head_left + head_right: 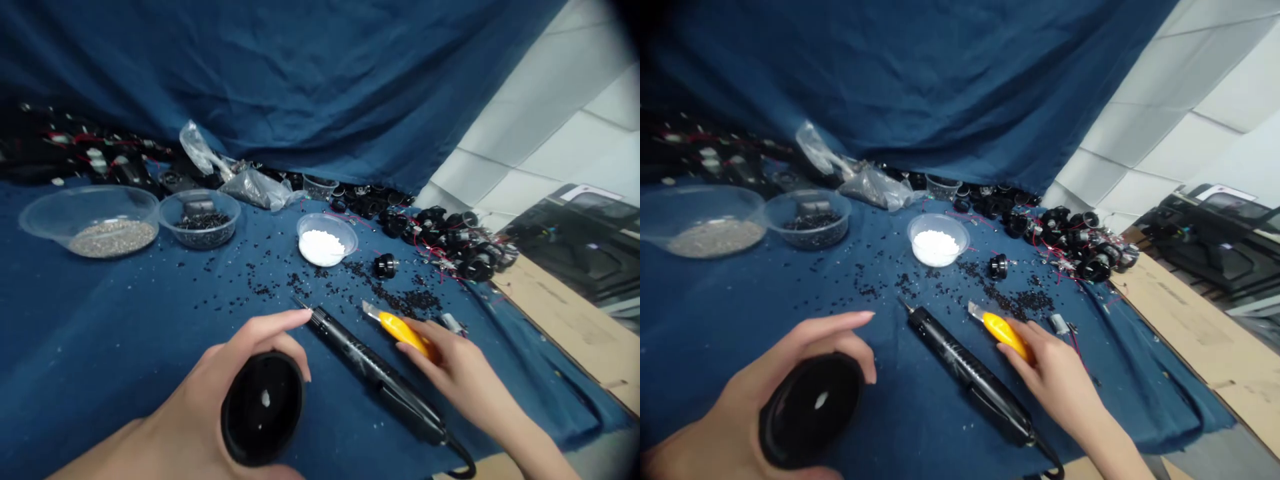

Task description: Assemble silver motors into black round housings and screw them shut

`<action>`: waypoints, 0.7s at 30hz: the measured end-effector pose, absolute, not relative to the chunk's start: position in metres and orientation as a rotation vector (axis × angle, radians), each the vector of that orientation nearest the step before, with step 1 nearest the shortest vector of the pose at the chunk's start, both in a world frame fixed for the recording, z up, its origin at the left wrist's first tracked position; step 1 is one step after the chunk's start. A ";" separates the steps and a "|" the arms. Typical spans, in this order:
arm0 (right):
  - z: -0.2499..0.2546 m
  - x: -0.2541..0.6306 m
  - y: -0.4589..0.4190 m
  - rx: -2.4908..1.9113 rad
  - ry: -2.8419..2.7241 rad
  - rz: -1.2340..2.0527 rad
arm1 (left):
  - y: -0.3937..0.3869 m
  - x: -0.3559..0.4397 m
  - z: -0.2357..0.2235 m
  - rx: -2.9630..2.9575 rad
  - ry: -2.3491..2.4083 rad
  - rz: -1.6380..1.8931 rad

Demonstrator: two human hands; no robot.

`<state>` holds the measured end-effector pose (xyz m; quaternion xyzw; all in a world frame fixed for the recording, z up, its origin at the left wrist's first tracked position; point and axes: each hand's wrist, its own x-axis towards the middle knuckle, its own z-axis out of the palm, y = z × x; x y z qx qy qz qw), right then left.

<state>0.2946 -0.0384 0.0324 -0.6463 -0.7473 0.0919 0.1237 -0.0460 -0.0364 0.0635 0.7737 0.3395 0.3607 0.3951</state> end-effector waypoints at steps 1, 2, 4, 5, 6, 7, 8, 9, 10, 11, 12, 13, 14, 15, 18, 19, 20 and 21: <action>0.029 0.294 -0.038 -1.873 -2.188 0.290 | -0.038 -0.044 0.071 1.971 0.843 0.910; 0.027 0.292 -0.037 -1.856 -2.193 0.312 | -0.039 -0.042 0.078 1.981 0.821 0.909; 0.024 0.290 -0.037 -1.816 -2.180 0.339 | -0.043 -0.036 0.092 2.002 0.781 0.919; 0.024 0.290 -0.037 -1.795 -2.164 0.321 | -0.045 -0.034 0.099 2.011 0.773 0.931; 0.025 0.290 -0.038 -1.772 -2.140 0.277 | -0.047 -0.031 0.104 2.019 0.774 0.946; 0.027 0.289 -0.039 -1.746 -2.112 0.217 | -0.050 -0.029 0.108 2.024 0.781 0.962; 0.030 0.287 -0.041 -1.713 -2.076 0.150 | -0.053 -0.027 0.112 2.024 0.789 0.976; 0.035 0.285 -0.045 -1.677 -2.035 0.090 | -0.056 -0.026 0.114 2.020 0.795 0.986; 0.041 0.280 -0.051 -1.636 -1.997 0.057 | -0.059 -0.025 0.116 2.014 0.793 0.993; 0.048 0.274 -0.059 -1.589 -1.968 0.062 | -0.064 -0.024 0.117 2.006 0.778 0.997; 0.056 0.267 -0.068 -1.542 -1.953 0.107 | -0.068 -0.024 0.116 1.997 0.744 1.003; 0.064 0.258 -0.080 -1.489 -1.950 0.180 | -0.074 -0.023 0.116 1.984 0.702 1.008; 0.073 0.248 -0.093 -1.437 -1.949 0.273 | -0.081 -0.021 0.115 1.966 0.665 1.011; 0.081 0.238 -0.107 -1.381 -1.951 0.375 | -0.088 -0.019 0.115 1.943 0.637 1.012; 0.100 0.208 -0.145 -1.178 -1.933 0.679 | -0.114 -0.012 0.117 1.853 0.604 1.000; 0.103 0.200 -0.155 -1.109 -1.930 0.792 | -0.123 -0.010 0.119 1.820 0.594 0.987; 0.106 0.193 -0.163 -1.017 -1.934 0.900 | -0.132 -0.008 0.121 1.791 0.580 0.973; 0.107 0.187 -0.168 -0.908 -1.941 0.994 | -0.140 -0.007 0.122 1.770 0.573 0.954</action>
